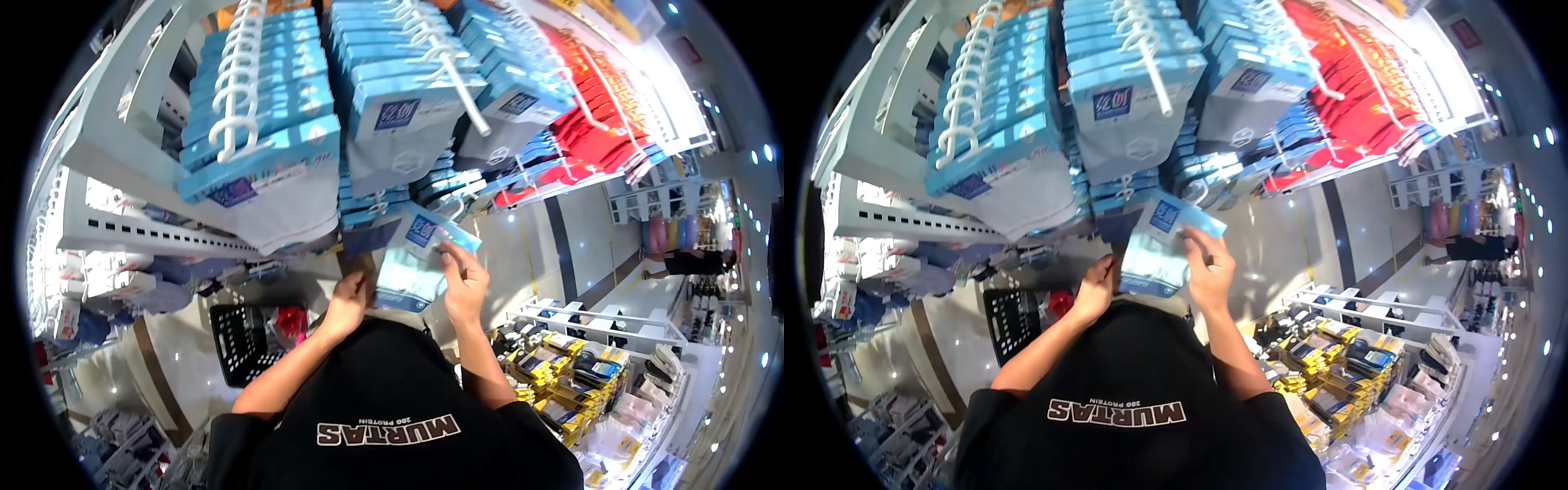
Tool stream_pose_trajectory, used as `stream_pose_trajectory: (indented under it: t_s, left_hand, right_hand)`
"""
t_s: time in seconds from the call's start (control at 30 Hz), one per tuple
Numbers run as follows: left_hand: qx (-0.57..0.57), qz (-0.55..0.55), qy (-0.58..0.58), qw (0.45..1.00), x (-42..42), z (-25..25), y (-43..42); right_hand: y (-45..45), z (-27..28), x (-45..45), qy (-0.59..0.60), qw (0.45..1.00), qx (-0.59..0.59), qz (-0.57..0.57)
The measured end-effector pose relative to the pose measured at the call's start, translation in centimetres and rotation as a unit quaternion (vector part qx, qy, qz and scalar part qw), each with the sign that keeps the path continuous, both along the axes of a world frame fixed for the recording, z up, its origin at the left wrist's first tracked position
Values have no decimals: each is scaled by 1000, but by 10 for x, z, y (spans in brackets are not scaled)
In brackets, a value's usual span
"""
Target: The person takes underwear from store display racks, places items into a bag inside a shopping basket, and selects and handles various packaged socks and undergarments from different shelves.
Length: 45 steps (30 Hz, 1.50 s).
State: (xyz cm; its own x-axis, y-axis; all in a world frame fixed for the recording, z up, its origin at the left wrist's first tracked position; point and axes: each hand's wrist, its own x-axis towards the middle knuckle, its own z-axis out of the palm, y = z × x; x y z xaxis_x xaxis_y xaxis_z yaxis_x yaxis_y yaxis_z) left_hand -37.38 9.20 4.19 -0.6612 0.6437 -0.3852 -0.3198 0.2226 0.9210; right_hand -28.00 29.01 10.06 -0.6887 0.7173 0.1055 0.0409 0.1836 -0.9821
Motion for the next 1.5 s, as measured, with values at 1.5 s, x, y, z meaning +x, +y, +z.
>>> stream_pose_trajectory:
  t_s: [1.5]
  left_hand:
    - [32, -17, -9, 999, 16, -25, -25]
  right_hand:
    - [3, 121, -145, 235, 947, -107, 193]
